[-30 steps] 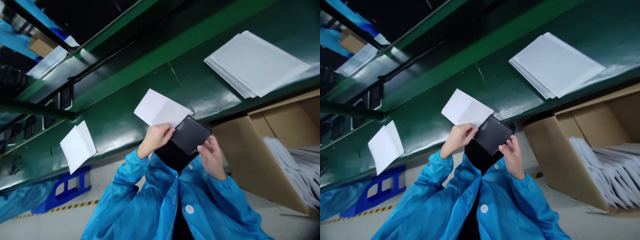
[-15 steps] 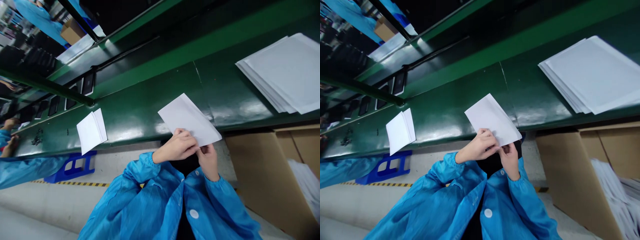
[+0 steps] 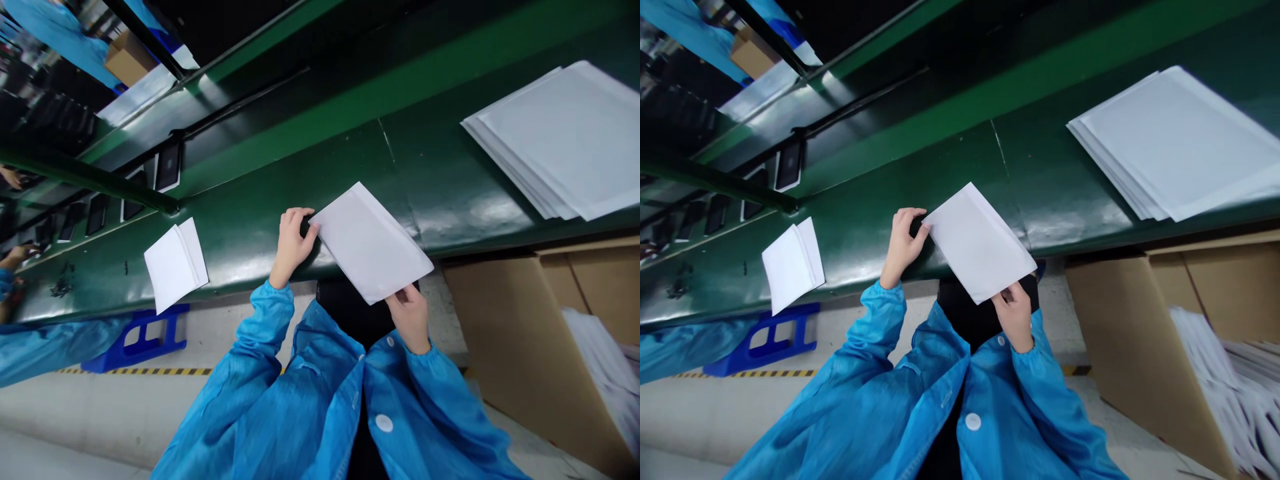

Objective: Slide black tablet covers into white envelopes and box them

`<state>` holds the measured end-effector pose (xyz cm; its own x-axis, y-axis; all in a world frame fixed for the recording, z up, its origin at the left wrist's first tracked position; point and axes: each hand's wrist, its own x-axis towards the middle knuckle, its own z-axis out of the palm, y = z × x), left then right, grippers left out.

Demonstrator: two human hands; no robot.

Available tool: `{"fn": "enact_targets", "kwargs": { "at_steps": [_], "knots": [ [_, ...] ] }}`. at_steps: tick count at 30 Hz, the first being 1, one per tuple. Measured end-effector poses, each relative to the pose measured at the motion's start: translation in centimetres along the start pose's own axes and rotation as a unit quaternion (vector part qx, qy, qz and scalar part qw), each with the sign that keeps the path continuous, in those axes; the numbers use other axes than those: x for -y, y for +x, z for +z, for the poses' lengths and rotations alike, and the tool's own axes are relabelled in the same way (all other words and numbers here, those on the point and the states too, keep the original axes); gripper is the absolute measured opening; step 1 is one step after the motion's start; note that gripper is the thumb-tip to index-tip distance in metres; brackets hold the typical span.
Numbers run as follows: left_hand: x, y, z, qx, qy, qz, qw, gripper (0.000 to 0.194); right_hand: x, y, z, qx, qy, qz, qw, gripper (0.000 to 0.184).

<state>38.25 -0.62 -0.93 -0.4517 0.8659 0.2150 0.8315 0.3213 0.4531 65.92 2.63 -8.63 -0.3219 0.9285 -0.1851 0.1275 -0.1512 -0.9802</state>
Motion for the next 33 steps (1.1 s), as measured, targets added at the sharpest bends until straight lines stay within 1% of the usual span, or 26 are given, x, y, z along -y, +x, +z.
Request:
{"fn": "enact_targets", "kwargs": {
  "at_steps": [2, 4, 6, 7, 8, 10, 12, 13, 15, 17, 19, 21, 23, 26, 28, 30, 32, 33],
  "knots": [
    [1.2, 0.6, 0.2, 0.032, 0.006, 0.006, 0.999, 0.032, -0.1, 0.3, 0.3, -0.014, -0.028, -0.028, 0.999, 0.032],
    [1.7, 1.2, 0.3, 0.051, -0.009, 0.000, 0.999, 0.037, -0.2, 0.7, 0.6, -0.038, -0.027, -0.038, 0.998, 0.030],
    [1.6, 1.8, -0.1, 0.065, -0.047, -0.019, 0.997, 0.033, -0.4, 1.2, 0.8, -0.057, 0.025, -0.029, 0.998, 0.035],
    [1.4, 2.1, -0.4, 0.079, -0.078, -0.032, 0.993, 0.029, -0.5, 1.4, 0.9, -0.062, 0.061, -0.024, 0.996, 0.040],
    [1.2, 2.4, -0.7, 0.101, -0.118, -0.047, 0.987, 0.029, -0.6, 1.6, 0.9, -0.064, 0.093, -0.022, 0.993, 0.046],
    [0.5, 3.0, -1.1, 0.163, -0.218, -0.069, 0.960, 0.046, -0.8, 1.8, 0.8, -0.073, 0.133, -0.023, 0.988, 0.059],
    [-0.3, 3.3, -1.0, 0.216, -0.314, -0.073, 0.922, 0.060, -1.0, 1.9, 0.5, -0.090, 0.146, -0.017, 0.985, 0.066],
    [-0.7, 3.5, -0.8, 0.227, -0.349, -0.071, 0.906, 0.064, -1.0, 2.0, 0.3, -0.099, 0.152, -0.007, 0.983, 0.064],
    [-1.8, 3.7, 0.1, 0.224, -0.396, -0.069, 0.888, 0.067, -1.0, 2.2, -0.2, -0.120, 0.164, 0.017, 0.979, 0.053],
    [-2.9, 4.2, 1.3, 0.214, -0.424, -0.073, 0.877, 0.069, -0.8, 2.6, -0.9, -0.151, 0.171, 0.030, 0.973, 0.046],
    [-4.1, 5.1, 2.9, 0.203, -0.443, -0.069, 0.870, 0.070, -0.3, 3.2, -1.9, -0.190, 0.177, 0.024, 0.965, 0.043],
    [-5.5, 6.5, 4.7, 0.178, -0.459, -0.059, 0.868, 0.068, 0.4, 4.1, -3.2, -0.222, 0.189, 0.009, 0.956, 0.042],
    [-7.2, 8.4, 7.0, 0.148, -0.471, -0.043, 0.869, 0.065, 1.5, 5.6, -5.1, -0.245, 0.193, -0.014, 0.950, 0.042],
    [-10.4, 12.1, 11.0, 0.112, -0.479, 0.018, 0.871, 0.058, 3.9, 9.7, -9.1, -0.270, 0.161, -0.085, 0.946, 0.042],
    [-12.8, 15.0, 13.8, 0.082, -0.475, 0.078, 0.873, 0.056, 5.6, 13.4, -12.1, -0.277, 0.131, -0.147, 0.941, 0.043],
    [-15.2, 18.0, 16.1, 0.047, -0.464, 0.121, 0.876, 0.052, 7.0, 17.3, -14.9, -0.270, 0.110, -0.190, 0.938, 0.044],
    [-17.4, 20.6, 17.3, 0.018, -0.432, 0.122, 0.894, 0.041, 7.7, 20.5, -17.3, -0.267, 0.094, -0.196, 0.939, 0.042],
    [-18.4, 21.7, 17.6, 0.009, -0.398, 0.105, 0.911, 0.035, 7.8, 21.7, -18.2, -0.273, 0.085, -0.179, 0.941, 0.040]
  ]
}}
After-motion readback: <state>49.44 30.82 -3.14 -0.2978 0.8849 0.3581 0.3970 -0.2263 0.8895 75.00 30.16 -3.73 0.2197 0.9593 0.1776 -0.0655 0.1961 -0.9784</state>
